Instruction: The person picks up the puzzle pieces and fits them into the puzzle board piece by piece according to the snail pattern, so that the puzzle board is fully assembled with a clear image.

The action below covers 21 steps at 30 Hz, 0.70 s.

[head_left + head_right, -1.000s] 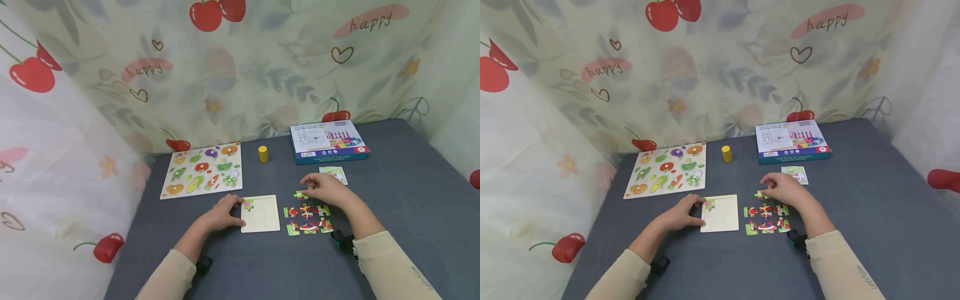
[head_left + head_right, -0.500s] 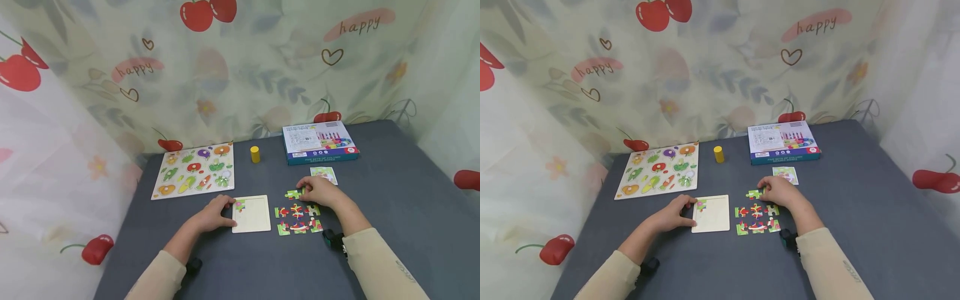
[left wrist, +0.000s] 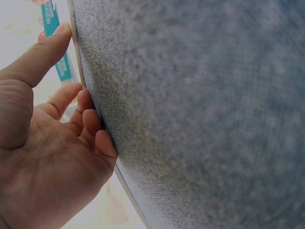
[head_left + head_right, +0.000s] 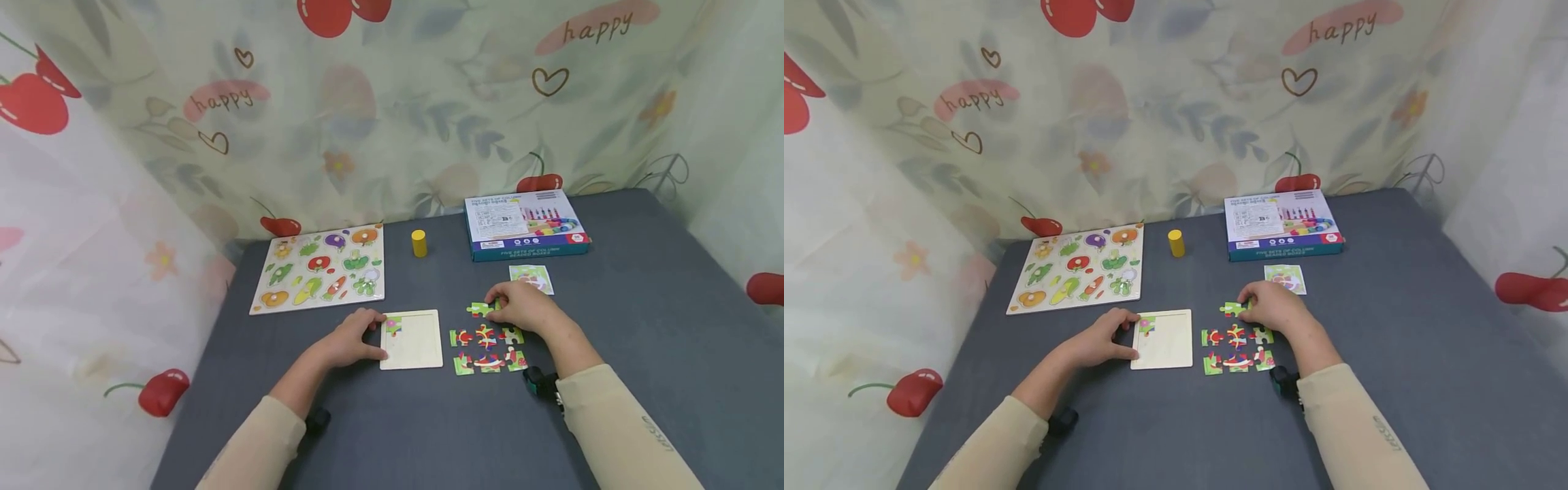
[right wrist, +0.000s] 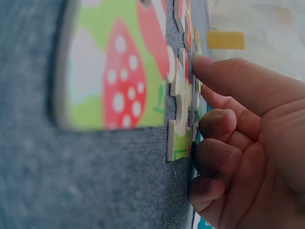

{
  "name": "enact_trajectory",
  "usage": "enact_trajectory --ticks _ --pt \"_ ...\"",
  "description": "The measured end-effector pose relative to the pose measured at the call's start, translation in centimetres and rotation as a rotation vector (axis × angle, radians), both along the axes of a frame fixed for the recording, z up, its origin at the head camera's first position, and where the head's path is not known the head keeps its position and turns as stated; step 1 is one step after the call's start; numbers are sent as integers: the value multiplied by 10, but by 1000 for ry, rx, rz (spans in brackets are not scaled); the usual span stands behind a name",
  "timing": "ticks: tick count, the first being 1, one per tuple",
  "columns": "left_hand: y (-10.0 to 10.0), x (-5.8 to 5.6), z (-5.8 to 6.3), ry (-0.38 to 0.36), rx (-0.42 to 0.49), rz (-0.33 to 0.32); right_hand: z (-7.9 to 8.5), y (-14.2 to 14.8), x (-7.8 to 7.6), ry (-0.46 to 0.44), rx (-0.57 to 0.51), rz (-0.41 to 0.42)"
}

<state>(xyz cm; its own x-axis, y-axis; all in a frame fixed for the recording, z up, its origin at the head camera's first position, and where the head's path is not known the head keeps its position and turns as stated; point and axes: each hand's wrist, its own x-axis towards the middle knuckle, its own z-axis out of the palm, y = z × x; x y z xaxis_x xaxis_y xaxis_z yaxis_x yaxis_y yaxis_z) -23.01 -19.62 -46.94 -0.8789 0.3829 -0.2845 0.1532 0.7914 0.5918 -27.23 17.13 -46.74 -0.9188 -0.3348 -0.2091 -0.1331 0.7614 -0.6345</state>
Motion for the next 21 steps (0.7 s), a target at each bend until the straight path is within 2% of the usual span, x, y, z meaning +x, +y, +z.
enact_trajectory --ticks 8,15,21 --pt "1 0 -1 -10 1 -4 8 1 2 19 1 13" --pt "0 -1 2 -11 11 -9 28 -6 3 15 -139 -4" --pt "-3 -2 0 1 6 -15 47 -16 5 24 -209 -2"
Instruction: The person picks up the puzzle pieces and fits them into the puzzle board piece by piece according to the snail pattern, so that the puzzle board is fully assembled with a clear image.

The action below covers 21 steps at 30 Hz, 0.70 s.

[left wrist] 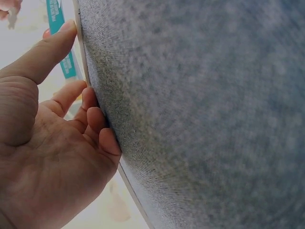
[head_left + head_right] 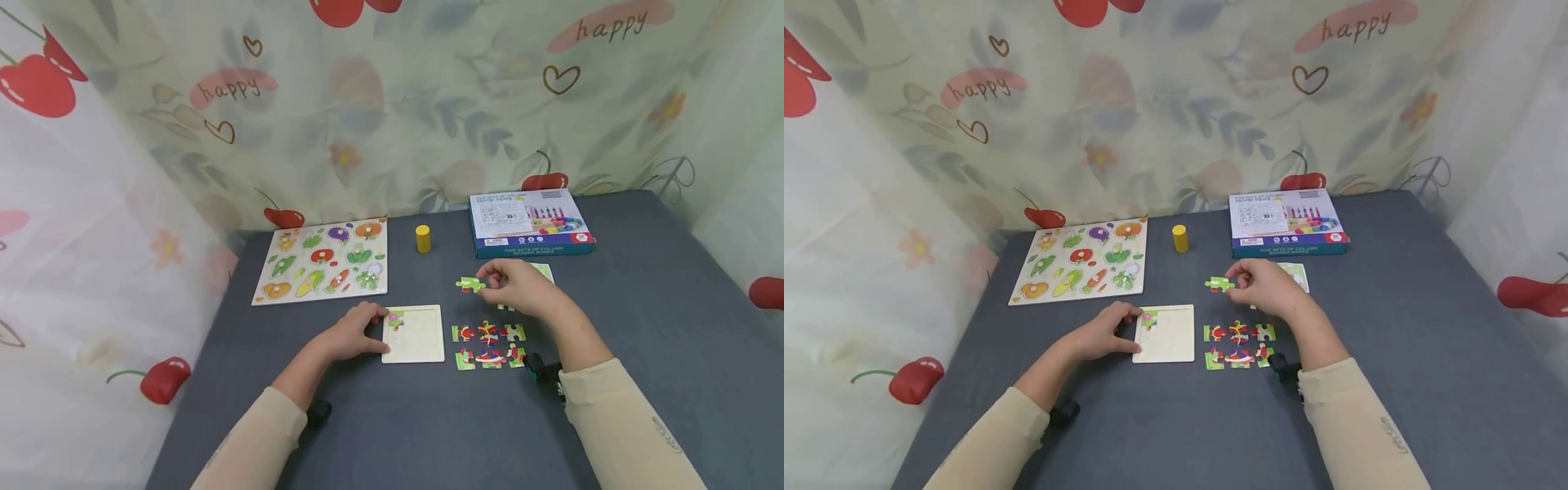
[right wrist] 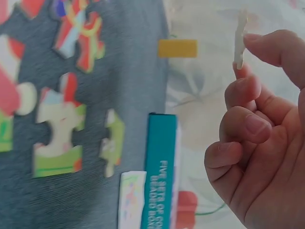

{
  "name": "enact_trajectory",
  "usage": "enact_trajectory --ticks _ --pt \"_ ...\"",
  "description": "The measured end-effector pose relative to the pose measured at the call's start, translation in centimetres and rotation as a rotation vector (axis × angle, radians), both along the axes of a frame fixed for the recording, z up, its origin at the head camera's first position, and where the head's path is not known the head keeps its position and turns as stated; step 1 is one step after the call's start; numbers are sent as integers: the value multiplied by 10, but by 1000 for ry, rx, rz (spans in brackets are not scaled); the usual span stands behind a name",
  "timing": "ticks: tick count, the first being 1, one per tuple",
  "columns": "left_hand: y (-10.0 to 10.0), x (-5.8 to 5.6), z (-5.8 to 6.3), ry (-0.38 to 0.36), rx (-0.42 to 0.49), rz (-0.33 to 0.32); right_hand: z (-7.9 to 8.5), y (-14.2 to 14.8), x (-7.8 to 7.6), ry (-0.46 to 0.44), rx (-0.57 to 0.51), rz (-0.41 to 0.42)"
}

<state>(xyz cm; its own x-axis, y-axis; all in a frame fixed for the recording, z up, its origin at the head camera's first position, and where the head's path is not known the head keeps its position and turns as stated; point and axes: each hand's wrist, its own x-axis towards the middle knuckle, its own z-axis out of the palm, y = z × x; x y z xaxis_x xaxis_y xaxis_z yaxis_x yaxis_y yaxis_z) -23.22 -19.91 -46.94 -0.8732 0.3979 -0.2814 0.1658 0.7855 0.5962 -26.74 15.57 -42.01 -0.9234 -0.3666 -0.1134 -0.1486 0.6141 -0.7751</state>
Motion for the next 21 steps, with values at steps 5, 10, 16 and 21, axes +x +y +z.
enact_trajectory --ticks 5,10,16,21 --pt "1 0 2 3 5 -2 12 -5 2 29 -12 14" --pt "1 1 2 -4 1 4 19 -12 4 36 -16 20" --pt "1 1 3 -11 5 3 25 -22 5 62 -31 42" --pt "0 -1 1 -5 -1 -6 29 -31 5 71 -19 51"
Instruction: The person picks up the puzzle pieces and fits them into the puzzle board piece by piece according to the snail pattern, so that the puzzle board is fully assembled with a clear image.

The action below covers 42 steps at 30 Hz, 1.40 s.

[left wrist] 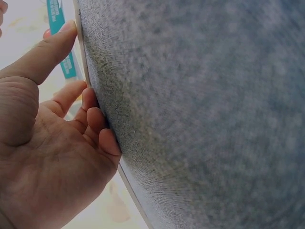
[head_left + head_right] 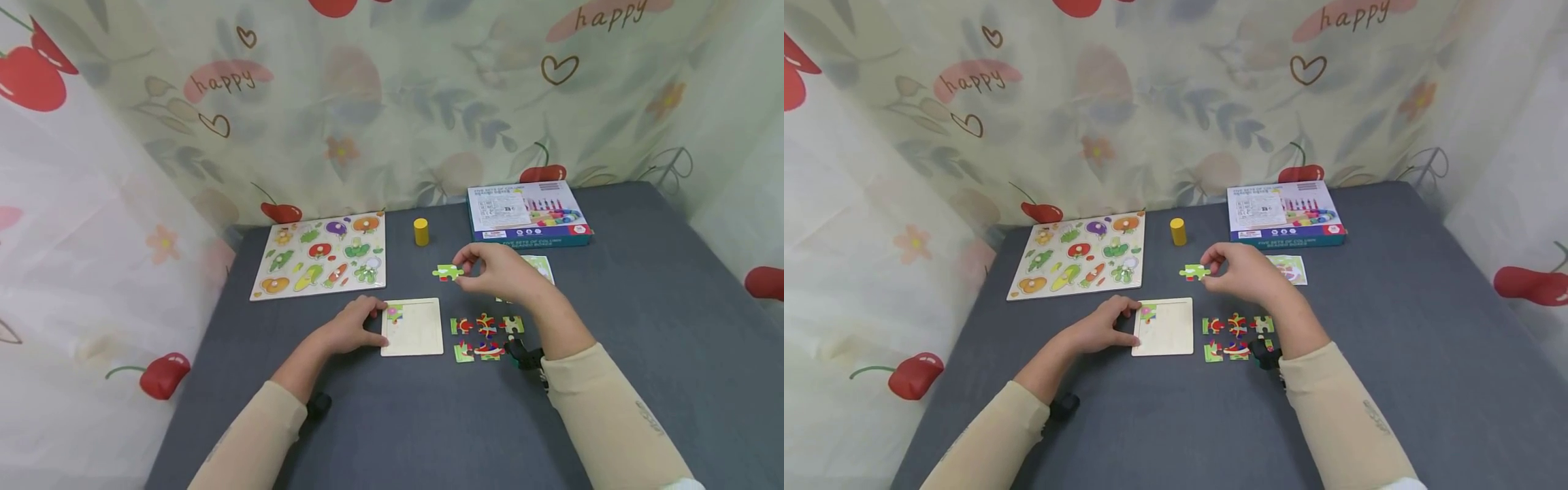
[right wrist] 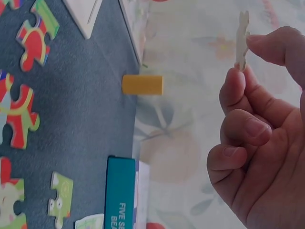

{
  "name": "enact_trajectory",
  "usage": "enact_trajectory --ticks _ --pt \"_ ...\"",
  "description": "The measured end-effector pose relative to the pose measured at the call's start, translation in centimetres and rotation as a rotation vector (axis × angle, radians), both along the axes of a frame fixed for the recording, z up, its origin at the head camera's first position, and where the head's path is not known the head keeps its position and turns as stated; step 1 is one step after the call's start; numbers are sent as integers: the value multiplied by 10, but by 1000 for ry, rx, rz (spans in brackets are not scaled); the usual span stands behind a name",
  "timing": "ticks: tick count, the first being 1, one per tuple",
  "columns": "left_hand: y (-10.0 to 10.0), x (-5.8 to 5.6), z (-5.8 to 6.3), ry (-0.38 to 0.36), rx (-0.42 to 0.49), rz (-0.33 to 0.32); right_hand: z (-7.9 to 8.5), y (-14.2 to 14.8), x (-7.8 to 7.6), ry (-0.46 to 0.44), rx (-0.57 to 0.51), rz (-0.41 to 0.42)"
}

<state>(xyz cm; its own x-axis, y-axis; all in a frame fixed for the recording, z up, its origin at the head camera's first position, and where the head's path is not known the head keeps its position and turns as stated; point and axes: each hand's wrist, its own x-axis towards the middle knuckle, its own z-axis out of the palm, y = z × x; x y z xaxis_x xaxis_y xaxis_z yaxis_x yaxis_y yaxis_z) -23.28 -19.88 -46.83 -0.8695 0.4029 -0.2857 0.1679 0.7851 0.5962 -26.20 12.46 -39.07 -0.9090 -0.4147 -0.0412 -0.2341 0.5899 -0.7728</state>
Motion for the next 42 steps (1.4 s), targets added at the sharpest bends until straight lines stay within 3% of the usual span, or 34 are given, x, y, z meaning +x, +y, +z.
enact_trajectory --ticks 12,25,35,42 --pt "0 -1 0 2 -12 -4 5 -37 -4 10 28 66" --pt "2 -1 0 3 -18 3 -27 -66 -6 -51 80 115" --pt "1 -1 -1 6 -21 -9 -51 -72 -6 -121 161 112" --pt "0 -1 -2 5 -21 -2 -65 -76 -9 -100 229 108"
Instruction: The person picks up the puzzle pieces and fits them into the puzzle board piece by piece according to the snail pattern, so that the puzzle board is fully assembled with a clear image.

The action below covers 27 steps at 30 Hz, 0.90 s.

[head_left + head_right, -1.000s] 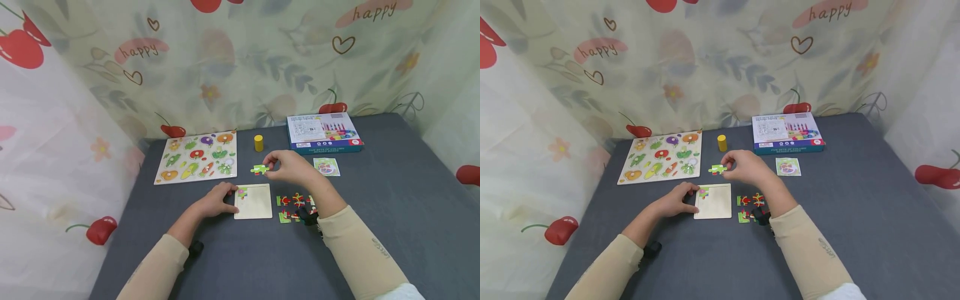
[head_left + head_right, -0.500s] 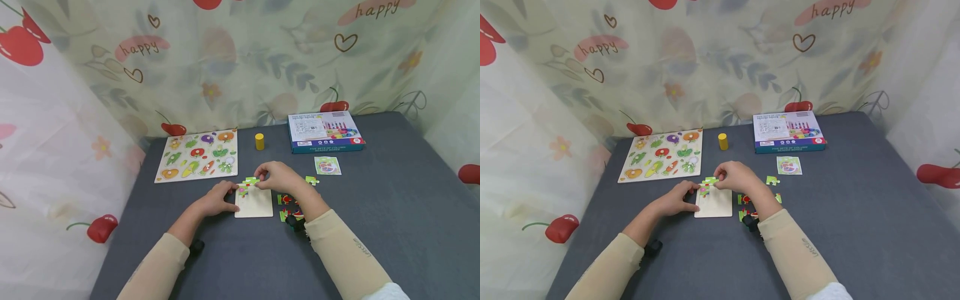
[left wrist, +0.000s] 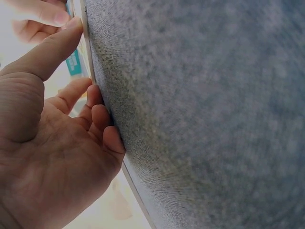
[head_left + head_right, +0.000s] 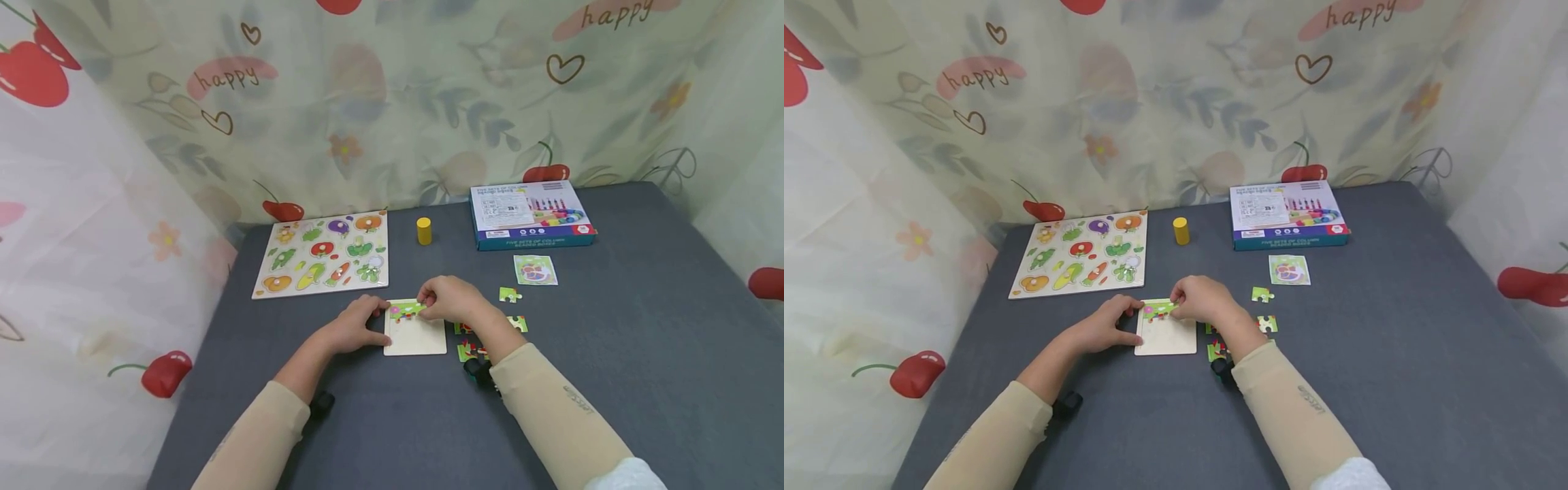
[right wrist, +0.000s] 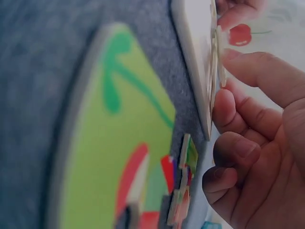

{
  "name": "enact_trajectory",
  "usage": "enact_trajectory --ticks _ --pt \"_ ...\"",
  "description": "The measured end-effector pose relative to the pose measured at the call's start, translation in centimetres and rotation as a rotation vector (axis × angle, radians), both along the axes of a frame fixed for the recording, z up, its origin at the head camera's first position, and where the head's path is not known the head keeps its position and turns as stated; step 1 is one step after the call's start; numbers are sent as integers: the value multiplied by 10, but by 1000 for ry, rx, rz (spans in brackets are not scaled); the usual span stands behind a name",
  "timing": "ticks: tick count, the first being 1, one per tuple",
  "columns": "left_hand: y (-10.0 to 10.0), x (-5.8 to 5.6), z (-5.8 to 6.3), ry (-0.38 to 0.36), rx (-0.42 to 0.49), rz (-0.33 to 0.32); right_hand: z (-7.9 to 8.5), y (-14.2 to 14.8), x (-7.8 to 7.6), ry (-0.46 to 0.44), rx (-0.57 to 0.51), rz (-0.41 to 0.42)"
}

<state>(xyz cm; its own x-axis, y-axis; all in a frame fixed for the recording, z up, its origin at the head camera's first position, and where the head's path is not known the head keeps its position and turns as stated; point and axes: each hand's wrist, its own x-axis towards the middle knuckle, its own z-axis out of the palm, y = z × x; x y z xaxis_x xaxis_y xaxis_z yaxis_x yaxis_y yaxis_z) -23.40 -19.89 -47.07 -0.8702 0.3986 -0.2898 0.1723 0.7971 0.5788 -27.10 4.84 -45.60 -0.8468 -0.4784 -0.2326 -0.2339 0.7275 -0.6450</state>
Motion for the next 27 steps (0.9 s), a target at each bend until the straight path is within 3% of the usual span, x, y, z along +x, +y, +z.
enact_trajectory --ticks 10,27 --pt "0 1 1 1 15 4 -5 -1 0 18 -7 -31" --pt "-1 1 2 -12 15 3 -8 -6 3 91 34 -4"
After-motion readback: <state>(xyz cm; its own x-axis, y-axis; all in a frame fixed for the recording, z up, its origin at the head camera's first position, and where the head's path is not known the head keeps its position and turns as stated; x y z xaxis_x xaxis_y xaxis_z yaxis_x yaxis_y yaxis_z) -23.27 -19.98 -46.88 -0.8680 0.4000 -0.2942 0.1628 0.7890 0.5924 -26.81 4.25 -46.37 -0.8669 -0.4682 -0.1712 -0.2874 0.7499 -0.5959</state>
